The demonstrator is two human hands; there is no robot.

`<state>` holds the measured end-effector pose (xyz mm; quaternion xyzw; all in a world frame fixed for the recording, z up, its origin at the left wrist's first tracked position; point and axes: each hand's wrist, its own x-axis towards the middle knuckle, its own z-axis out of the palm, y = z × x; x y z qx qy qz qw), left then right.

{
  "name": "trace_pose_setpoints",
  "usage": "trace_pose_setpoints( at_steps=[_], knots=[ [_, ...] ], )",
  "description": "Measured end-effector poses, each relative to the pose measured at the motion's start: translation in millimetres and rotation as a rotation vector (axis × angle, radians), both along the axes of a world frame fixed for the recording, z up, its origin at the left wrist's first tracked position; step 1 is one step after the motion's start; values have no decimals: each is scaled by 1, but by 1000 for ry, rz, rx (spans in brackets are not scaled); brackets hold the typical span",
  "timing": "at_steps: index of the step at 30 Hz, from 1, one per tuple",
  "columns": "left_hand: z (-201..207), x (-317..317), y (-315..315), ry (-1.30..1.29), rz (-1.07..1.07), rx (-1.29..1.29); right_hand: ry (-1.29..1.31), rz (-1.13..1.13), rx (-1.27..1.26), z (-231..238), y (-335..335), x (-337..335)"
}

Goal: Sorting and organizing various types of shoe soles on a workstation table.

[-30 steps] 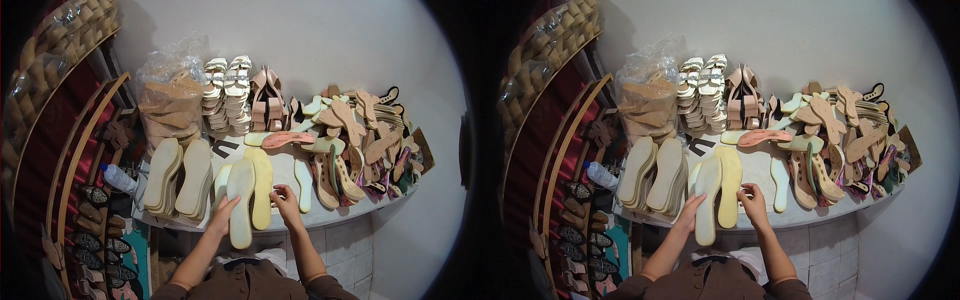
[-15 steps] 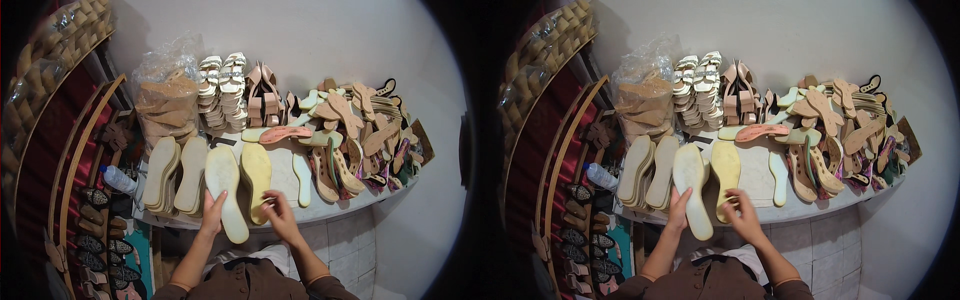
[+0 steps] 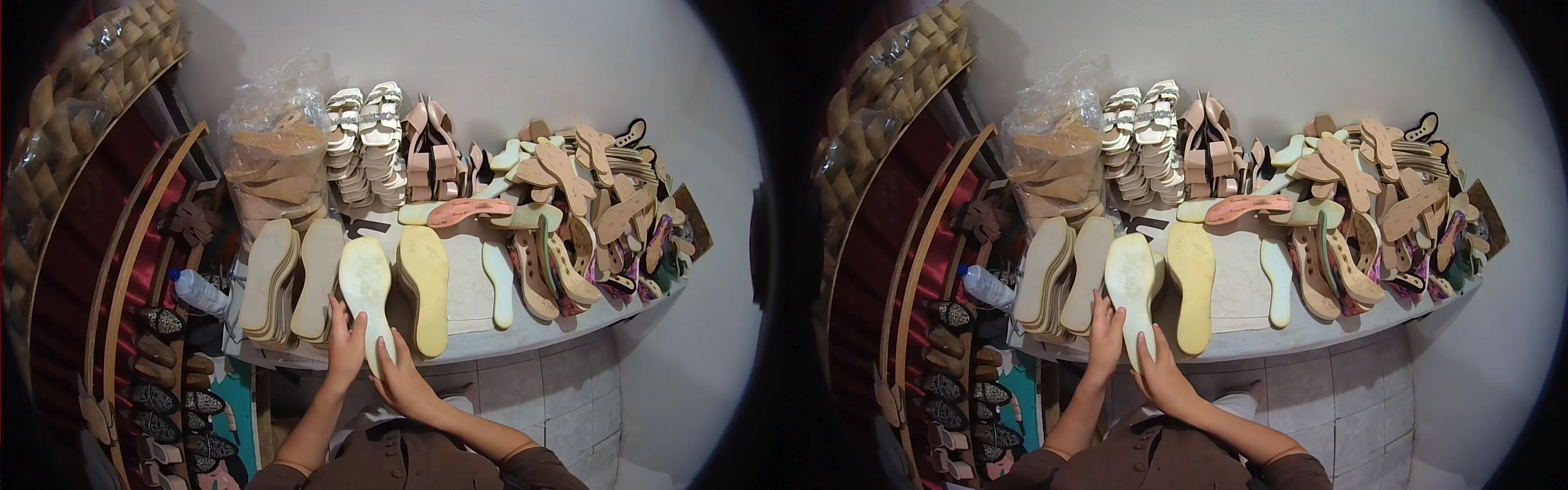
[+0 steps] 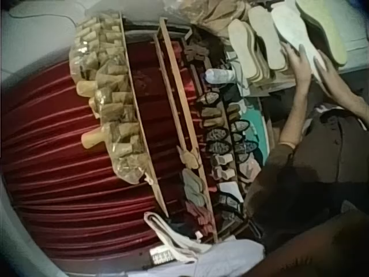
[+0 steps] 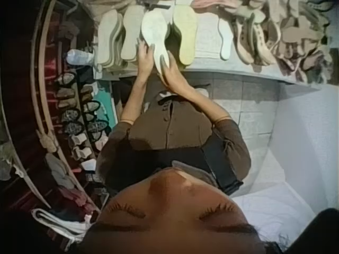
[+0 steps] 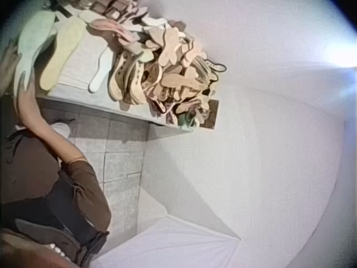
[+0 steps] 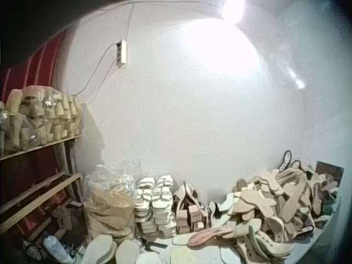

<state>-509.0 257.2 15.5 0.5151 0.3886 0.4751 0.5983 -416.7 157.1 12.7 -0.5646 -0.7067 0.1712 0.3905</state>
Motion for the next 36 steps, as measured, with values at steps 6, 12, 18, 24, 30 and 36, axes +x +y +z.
trace_pose_setpoints(
  at_steps=[6,12,18,24,30,36],
  knots=[
    [-7,-12,-15,320,95,334,-41,-58,-72,-23,0,-11],
    [-12,-18,-25,258,-75,321,-8,-142,-34,-51,27,-11],
    [-38,-31,-39,475,-104,288,8,-176,-95,-76,43,-21],
    [-66,-33,-40,625,-34,338,29,-209,-115,-107,48,-25],
    [-95,-27,-34,694,-16,217,85,-208,-32,-132,52,-24],
    [-99,-29,-33,665,-55,112,61,-65,88,-130,52,-15]
  ],
)
